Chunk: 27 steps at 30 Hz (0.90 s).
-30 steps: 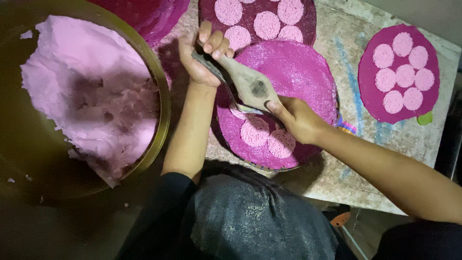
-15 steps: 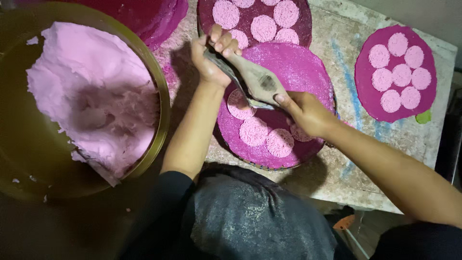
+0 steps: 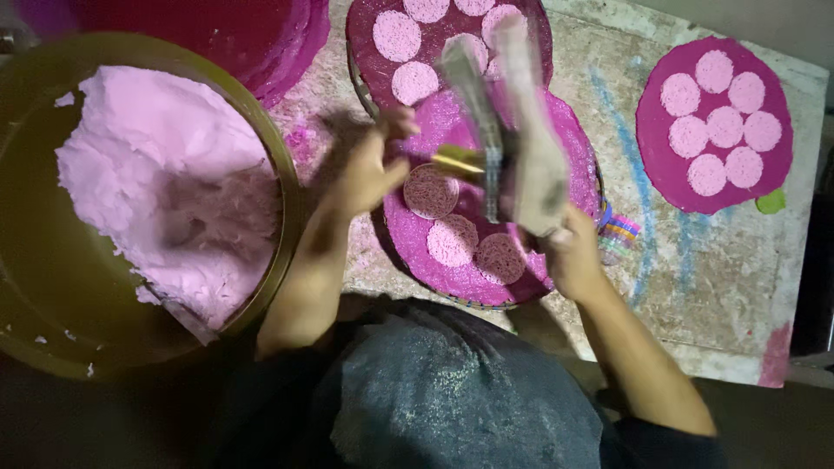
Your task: The person scoops pink paste from a large basin into a handheld wooden mold, presses it, and releases the formed round disc onto pink circular boards laid out on the worktable. They repeat this fill-press-release cycle, occasionally repositioning the boards and clearing excess paste from the mold.
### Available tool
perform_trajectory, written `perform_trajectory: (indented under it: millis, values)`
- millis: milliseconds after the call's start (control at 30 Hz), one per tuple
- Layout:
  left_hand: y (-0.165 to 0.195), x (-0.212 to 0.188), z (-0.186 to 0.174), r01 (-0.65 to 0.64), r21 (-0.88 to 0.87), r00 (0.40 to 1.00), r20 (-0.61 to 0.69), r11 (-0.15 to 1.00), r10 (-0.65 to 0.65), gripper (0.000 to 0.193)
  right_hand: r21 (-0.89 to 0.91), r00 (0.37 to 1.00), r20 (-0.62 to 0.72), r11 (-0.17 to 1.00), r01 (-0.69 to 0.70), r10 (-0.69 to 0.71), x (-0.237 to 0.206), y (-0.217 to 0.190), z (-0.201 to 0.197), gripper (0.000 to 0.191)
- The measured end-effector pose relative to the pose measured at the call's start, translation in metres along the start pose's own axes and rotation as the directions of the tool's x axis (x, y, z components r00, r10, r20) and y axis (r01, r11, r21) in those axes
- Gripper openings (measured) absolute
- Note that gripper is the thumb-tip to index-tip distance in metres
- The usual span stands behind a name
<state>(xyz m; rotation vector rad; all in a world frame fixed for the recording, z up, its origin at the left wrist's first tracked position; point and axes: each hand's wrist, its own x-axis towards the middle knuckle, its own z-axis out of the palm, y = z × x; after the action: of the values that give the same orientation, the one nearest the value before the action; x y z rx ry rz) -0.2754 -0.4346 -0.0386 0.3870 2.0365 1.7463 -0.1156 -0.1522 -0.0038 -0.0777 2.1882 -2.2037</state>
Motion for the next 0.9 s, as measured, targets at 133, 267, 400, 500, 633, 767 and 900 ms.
perform_trajectory:
  millis: [133,267,400,500,633,767,900]
  values:
    - [-0.011,-0.023,0.019,-0.080,0.494,0.979,0.201,0.866,-0.025,0.106,0.038,0.978,-0.178,0.993,0.115,-0.106,-0.038,-0.001,-0.016,0.081]
    - [-0.018,-0.021,0.031,-0.318,0.622,0.942,0.295,0.715,0.163,0.112,-0.013,0.931,-0.342,0.991,0.134,-0.130,-0.064,0.009,-0.031,0.091]
    - [-0.010,-0.011,0.029,-0.155,0.602,0.957,0.288,0.783,-0.032,0.120,0.025,0.908,-0.402,0.990,0.139,-0.117,-0.090,0.019,-0.050,0.092]
    - [0.007,0.000,0.023,-0.055,0.442,0.965,0.253,0.895,-0.066,0.121,0.071,0.875,-0.478,0.990,0.121,-0.073,-0.108,0.025,-0.059,0.092]
    - [0.036,0.032,0.027,0.016,0.452,0.985,0.148,0.892,-0.092,0.116,0.162,0.872,-0.486,0.975,0.154,-0.057,-0.123,0.029,-0.061,0.087]
    - [0.044,0.043,0.022,0.219,0.390,0.973,-0.015,0.894,-0.231,0.098,0.082,0.844,-0.512,0.969,0.231,-0.158,-0.134,0.027,-0.055,0.086]
    - [0.019,0.013,0.029,0.328,0.106,0.932,-0.197,0.939,-0.303,0.082,0.091,0.847,-0.505,0.966,0.243,-0.165,-0.143,0.025,-0.052,0.092]
